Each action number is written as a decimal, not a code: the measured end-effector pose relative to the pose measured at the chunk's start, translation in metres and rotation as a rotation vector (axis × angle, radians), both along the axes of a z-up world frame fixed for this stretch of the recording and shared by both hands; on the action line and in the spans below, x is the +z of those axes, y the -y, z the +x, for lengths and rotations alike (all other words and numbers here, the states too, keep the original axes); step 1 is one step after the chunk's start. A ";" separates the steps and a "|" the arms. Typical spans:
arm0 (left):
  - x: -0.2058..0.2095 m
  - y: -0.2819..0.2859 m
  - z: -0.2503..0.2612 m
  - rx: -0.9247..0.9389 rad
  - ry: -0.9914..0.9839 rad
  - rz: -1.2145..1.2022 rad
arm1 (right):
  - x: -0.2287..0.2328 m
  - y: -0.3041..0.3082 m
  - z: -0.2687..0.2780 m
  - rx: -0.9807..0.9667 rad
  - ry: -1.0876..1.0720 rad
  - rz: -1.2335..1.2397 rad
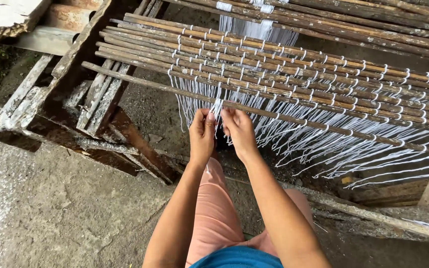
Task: Tying white threads onto wooden rods of a loom structure
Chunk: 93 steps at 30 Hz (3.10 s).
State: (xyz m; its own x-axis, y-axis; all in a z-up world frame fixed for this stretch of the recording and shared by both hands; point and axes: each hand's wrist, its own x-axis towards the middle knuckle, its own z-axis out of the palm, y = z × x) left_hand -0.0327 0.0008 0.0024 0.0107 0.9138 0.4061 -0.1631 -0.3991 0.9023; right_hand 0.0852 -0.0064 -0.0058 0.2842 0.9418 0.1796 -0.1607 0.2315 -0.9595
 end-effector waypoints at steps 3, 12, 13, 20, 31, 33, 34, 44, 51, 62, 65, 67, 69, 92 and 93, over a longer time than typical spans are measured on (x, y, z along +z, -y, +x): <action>0.013 0.001 0.000 0.015 0.025 0.006 | 0.024 -0.012 -0.003 -0.024 0.092 0.043; -0.001 -0.017 -0.002 -0.105 0.178 -0.106 | -0.017 -0.008 0.011 0.197 -0.244 0.053; 0.000 -0.016 -0.001 -0.113 0.174 -0.108 | 0.006 -0.003 0.002 0.189 -0.247 0.053; -0.002 -0.010 -0.002 -0.115 0.249 -0.092 | 0.062 0.009 -0.015 0.010 0.014 -0.051; 0.007 -0.005 -0.004 -0.020 0.156 -0.067 | 0.043 0.011 -0.007 0.026 -0.094 -0.060; 0.016 0.002 -0.006 0.017 0.137 -0.086 | 0.027 0.008 0.000 0.105 -0.266 0.053; 0.013 0.000 -0.005 0.019 0.137 -0.089 | 0.032 0.011 -0.002 0.106 -0.267 0.051; 0.024 -0.004 0.008 0.098 0.182 -0.051 | 0.042 0.012 -0.004 0.179 -0.369 0.099; 0.005 -0.025 0.021 0.227 0.313 -0.089 | 0.033 0.016 0.004 0.127 -0.470 0.120; 0.007 0.003 0.021 0.136 0.090 0.044 | 0.004 0.017 0.020 0.267 -0.537 -0.081; 0.028 0.011 0.021 0.139 0.107 -0.021 | 0.014 0.025 0.016 0.347 -0.538 -0.057; 0.014 0.006 0.019 0.148 0.091 -0.051 | 0.020 0.033 0.011 0.375 -0.516 -0.057; -0.023 -0.012 0.018 0.172 0.026 -0.041 | 0.013 0.036 0.011 0.318 -0.511 -0.039; 0.032 0.009 -0.004 0.107 -0.097 -0.012 | -0.178 0.071 0.031 0.040 0.513 -0.369; 0.034 0.010 -0.004 0.085 -0.081 -0.025 | -0.201 0.078 0.038 0.038 0.583 -0.473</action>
State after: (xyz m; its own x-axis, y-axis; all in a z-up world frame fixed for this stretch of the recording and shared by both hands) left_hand -0.0371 -0.0091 0.0365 -0.0350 0.9225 0.3845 -0.0554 -0.3859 0.9209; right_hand 0.1227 -0.0839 -0.2070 0.2329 0.9631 -0.1349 0.4047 -0.2221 -0.8871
